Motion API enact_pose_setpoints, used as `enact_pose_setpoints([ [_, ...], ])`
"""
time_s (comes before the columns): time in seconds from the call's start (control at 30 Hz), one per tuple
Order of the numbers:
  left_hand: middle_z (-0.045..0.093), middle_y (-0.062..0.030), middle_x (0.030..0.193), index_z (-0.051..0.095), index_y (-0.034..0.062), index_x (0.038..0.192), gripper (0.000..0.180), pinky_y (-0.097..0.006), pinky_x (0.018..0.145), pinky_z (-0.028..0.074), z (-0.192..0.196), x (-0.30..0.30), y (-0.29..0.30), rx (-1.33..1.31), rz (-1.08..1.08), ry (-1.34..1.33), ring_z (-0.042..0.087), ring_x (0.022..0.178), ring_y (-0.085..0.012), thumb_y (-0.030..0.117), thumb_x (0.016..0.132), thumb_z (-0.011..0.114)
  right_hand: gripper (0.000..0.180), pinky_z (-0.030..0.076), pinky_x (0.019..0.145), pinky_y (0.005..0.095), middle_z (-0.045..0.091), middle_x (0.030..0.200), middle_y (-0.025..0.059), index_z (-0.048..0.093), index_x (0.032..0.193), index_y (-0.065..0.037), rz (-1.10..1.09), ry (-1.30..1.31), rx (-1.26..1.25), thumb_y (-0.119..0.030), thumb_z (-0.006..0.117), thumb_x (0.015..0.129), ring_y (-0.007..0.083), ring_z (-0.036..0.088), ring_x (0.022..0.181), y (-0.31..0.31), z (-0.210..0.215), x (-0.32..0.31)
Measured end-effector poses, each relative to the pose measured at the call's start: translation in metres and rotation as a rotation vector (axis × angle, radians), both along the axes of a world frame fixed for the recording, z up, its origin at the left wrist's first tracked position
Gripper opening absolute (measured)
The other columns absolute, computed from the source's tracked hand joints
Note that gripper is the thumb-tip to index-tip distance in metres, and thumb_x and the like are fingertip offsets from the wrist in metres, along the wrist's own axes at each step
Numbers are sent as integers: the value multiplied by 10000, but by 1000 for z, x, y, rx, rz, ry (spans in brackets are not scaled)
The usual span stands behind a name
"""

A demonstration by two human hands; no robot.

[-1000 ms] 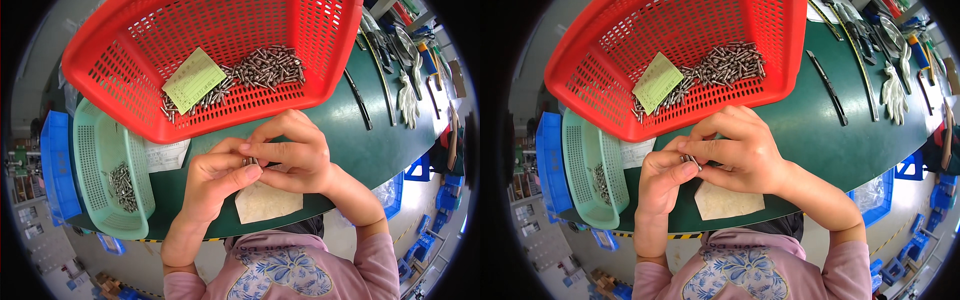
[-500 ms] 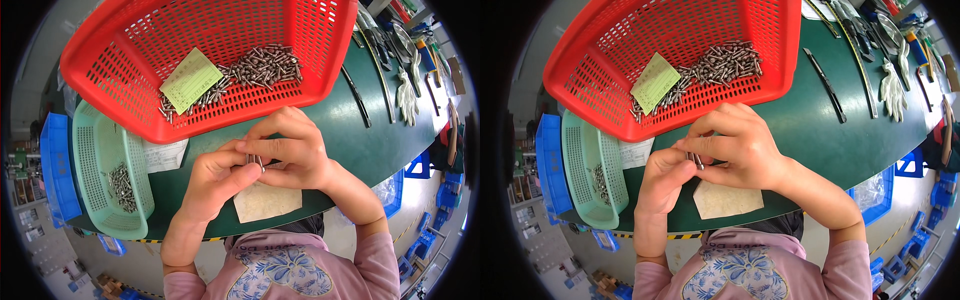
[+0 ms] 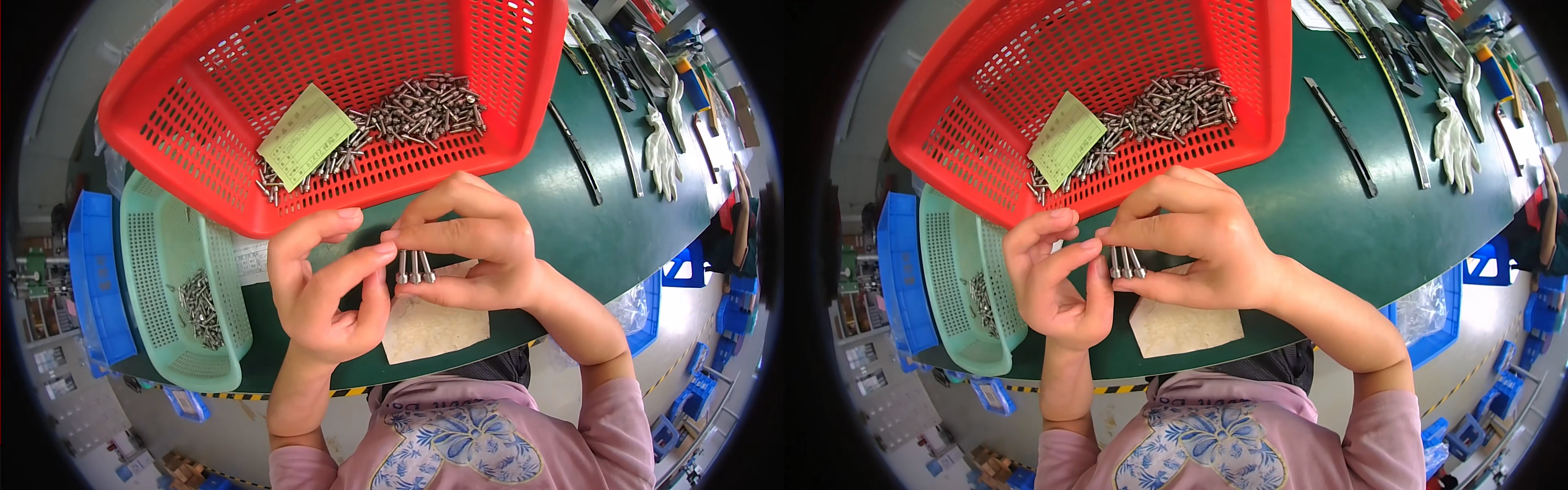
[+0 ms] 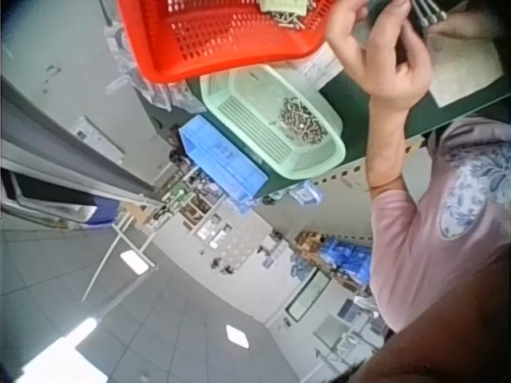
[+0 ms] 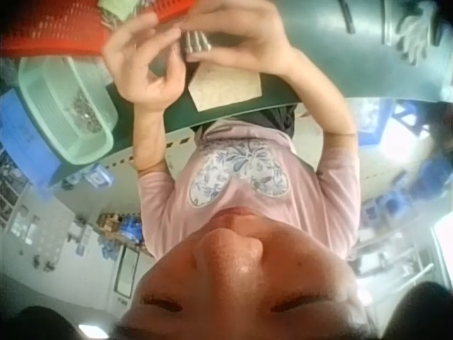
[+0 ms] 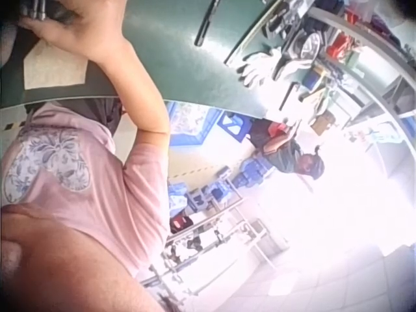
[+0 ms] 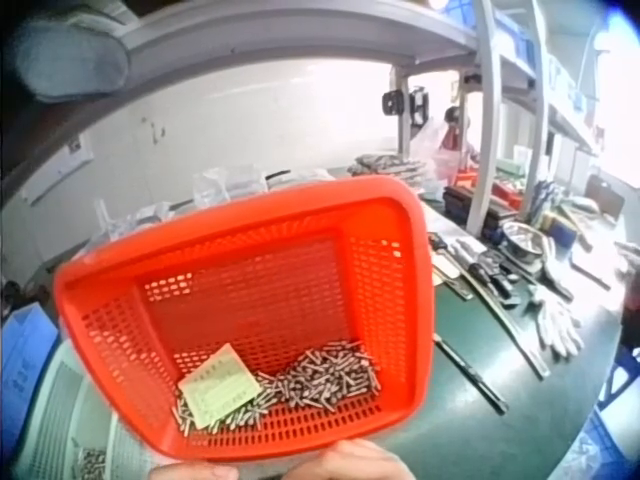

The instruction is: Manually assembling small metal screws into matching sleeves at a workbench.

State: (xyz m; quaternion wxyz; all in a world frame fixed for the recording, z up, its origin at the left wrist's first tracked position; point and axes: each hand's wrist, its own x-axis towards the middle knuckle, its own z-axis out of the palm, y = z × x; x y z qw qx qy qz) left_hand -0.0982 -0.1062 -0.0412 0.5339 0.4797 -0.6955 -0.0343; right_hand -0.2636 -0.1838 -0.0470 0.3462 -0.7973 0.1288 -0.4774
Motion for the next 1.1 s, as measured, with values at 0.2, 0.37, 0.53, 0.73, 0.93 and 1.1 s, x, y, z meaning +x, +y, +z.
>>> enact_pose_setpoints([
  [0.2, 530, -126, 1083, 663, 99, 940, 383, -298, 695, 487, -3, -1, -1, -69, -9, -66, 559, 903, -226, -85, 604, 667, 350, 414, 613, 312, 599, 844, 24, 687, 903, -70, 21, -25, 26, -137, 790, 576, 191, 557, 701, 1, -1, 2],
  [0.37, 528, -119, 1062, 658, 100, 925, 373, -309, 724, 496, -2, -1, 0, -68, 4, -84, 559, 907, -228, -86, 602, 676, 351, 418, 618, 312, 599, 844, 30, 685, 899, -67, 33, -27, 24, -135, 791, 571, 194, 558, 703, 1, -1, 2],
  [0.53, 524, -117, 1064, 652, 91, 926, 361, -311, 735, 496, -1, -1, 1, -56, 14, -67, 559, 912, -229, -79, 609, 687, 353, 421, 621, 310, 606, 848, 32, 684, 896, -66, 36, -30, 42, -128, 790, 566, 199, 564, 710, 2, 0, 2],
  [0.73, 521, -117, 1072, 647, 85, 930, 364, -303, 728, 493, 0, -1, 2, -46, 15, -46, 556, 923, -231, -73, 605, 694, 346, 427, 624, 313, 611, 846, 32, 681, 895, -65, 56, -47, 43, -114, 785, 568, 203, 566, 712, 2, 0, 2],
  [0.93, 524, -117, 1066, 647, 86, 934, 368, -304, 730, 494, -1, -1, 2, -49, 11, -43, 555, 922, -232, -69, 603, 697, 344, 428, 618, 316, 609, 845, 29, 675, 895, -66, 56, -58, 42, -111, 784, 573, 202, 566, 714, 3, 0, 2],
  [1.1, 524, -115, 1066, 654, 101, 934, 367, -307, 728, 488, -1, -1, 3, -50, 14, -49, 551, 926, -227, -52, 608, 722, 345, 441, 645, 321, 616, 855, 63, 668, 897, -46, 122, -36, 110, -104, 786, 578, 216, 578, 733, 2, 0, 1],
])
